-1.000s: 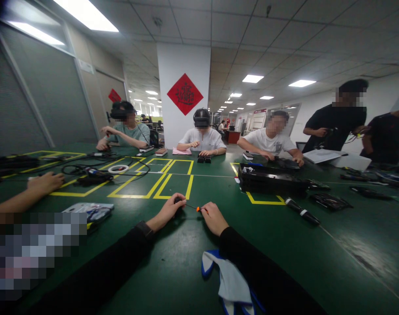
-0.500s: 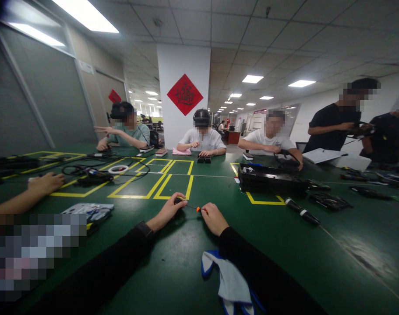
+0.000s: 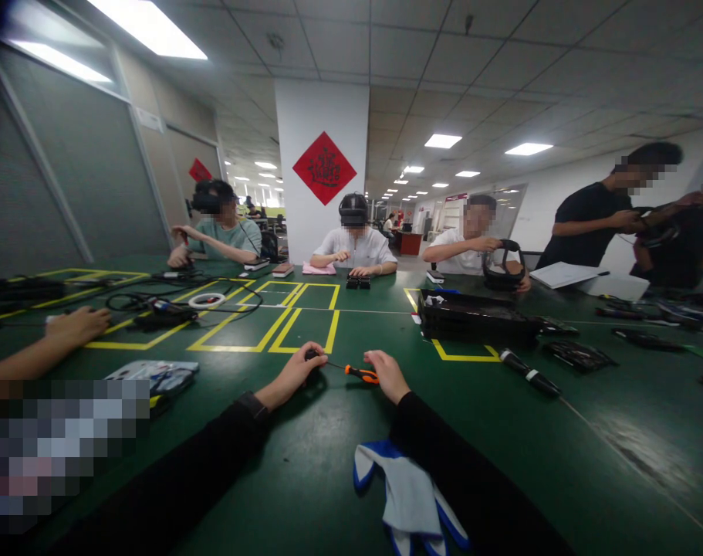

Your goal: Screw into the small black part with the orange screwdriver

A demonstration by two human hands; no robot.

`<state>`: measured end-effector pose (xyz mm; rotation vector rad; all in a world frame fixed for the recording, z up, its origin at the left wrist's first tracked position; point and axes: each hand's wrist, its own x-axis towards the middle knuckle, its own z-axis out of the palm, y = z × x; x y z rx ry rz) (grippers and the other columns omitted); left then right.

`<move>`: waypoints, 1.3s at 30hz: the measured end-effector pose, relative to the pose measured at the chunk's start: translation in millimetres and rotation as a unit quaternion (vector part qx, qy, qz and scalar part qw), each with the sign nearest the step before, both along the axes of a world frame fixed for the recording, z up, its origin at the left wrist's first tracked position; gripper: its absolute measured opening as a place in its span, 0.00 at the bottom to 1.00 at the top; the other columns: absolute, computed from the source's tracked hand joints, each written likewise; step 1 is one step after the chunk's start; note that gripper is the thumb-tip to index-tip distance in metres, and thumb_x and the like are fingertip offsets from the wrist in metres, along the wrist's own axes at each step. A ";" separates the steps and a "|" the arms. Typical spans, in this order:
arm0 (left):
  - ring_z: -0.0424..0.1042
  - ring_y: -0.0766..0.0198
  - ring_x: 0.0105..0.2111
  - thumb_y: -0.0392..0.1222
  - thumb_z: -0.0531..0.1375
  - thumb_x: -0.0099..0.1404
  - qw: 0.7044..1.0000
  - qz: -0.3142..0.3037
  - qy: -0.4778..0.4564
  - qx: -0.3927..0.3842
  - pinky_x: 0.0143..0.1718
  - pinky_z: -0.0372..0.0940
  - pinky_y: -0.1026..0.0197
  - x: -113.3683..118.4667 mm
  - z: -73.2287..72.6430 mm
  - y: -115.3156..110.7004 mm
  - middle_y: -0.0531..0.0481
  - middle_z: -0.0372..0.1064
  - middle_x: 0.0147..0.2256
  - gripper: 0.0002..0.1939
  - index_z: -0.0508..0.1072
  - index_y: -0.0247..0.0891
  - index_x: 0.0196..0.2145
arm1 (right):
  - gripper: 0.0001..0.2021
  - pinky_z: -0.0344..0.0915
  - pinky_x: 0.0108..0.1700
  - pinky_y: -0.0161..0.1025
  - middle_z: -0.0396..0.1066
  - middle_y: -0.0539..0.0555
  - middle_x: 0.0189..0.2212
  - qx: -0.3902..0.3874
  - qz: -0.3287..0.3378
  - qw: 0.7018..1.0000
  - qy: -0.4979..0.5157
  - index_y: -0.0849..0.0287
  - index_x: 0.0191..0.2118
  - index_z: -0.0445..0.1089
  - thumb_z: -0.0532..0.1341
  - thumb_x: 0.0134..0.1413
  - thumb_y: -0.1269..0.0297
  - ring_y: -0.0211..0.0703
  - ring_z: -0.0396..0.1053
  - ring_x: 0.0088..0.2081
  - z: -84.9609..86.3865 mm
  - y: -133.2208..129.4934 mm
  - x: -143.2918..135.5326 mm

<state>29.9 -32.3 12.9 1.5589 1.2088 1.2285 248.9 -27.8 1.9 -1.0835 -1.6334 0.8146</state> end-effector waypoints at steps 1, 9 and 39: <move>0.57 0.72 0.18 0.46 0.57 0.52 1.000 0.002 -0.003 -0.006 0.16 0.48 0.71 0.4 0.1 -0.3 0.55 0.63 0.24 0.11 0.65 0.38 0.32 | 0.15 0.57 0.44 0.42 0.69 0.54 0.32 0.032 0.009 0.998 -0.060 0.59 0.31 0.69 0.52 0.50 0.54 0.43 0.63 0.38 0.7 -0.7 1.3; 0.58 0.71 0.19 0.45 0.58 0.50 1.000 0.012 -0.011 -0.014 0.18 0.50 0.70 1.8 3.4 -2.2 0.55 0.63 0.24 0.12 0.65 0.38 0.32 | 0.08 0.57 0.38 0.38 0.68 0.51 0.28 0.080 0.053 0.978 -0.187 0.59 0.30 0.68 0.56 0.48 0.60 0.40 0.62 0.33 3.4 -11.2 0.7; 0.61 0.68 0.25 0.43 0.55 0.52 0.998 -0.020 0.055 0.039 0.26 0.57 0.67 -0.3 2.6 -0.1 0.54 0.63 0.26 0.11 0.66 0.38 0.35 | 0.10 0.60 0.41 0.40 0.69 0.53 0.31 -0.021 0.091 0.988 -0.125 0.62 0.29 0.68 0.60 0.42 0.61 0.41 0.66 0.35 3.3 1.9 -4.4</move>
